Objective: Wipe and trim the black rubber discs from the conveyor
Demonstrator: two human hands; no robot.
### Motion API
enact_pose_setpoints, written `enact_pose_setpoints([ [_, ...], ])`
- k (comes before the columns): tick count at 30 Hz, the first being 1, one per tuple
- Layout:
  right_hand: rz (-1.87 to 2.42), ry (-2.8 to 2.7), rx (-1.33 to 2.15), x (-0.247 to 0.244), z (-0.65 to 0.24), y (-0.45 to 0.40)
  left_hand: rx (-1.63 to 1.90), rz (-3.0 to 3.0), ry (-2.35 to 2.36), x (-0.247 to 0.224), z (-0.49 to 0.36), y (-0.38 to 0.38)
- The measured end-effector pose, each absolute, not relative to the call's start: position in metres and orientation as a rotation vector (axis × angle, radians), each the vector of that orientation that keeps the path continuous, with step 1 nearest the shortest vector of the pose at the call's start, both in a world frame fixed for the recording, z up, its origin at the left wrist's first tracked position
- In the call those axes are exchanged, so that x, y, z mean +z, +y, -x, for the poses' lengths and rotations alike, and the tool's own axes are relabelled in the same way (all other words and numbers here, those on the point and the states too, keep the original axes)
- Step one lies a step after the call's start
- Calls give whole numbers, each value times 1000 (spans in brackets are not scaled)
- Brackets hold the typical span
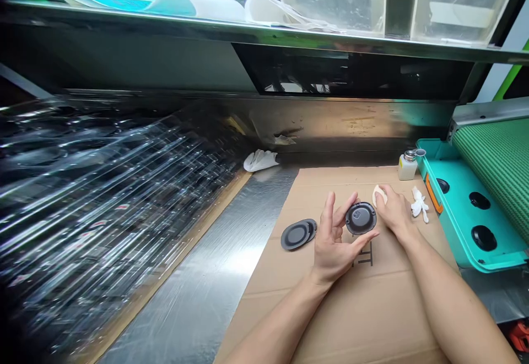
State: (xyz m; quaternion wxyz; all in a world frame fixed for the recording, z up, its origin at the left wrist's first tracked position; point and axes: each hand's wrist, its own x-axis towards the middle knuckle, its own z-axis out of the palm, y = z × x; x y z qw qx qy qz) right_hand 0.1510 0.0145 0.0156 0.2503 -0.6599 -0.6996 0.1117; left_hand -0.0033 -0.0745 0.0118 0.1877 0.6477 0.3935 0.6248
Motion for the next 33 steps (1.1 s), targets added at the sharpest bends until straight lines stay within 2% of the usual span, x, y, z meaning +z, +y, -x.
enact_pose_setpoints([
  [5, 1790, -1910, 286, 14, -152, 15, 1663, -1825, 1193, 16, 6, -75],
  [10, 1788, -1905, 262, 13, -153, 14, 1014, -2000, 1686, 13, 14, -56],
  [12, 1796, -1902, 268, 13, -153, 14, 884, -2060, 1790, 12, 15, -49],
  [15, 1791, -1897, 274, 13, -153, 15, 898, -2031, 1802, 11, 17, -44],
  [20, 1789, -1895, 280, 12, -152, 14, 1022, -1878, 1566, 9, 33, -46],
  [24, 1782, -1895, 307, 12, -153, 13, 913, -1880, 1450, 10, 44, -49],
  [33, 1676, -1749, 417, 15, -148, 11, 910, -1844, 1608, 11, 43, -48],
])
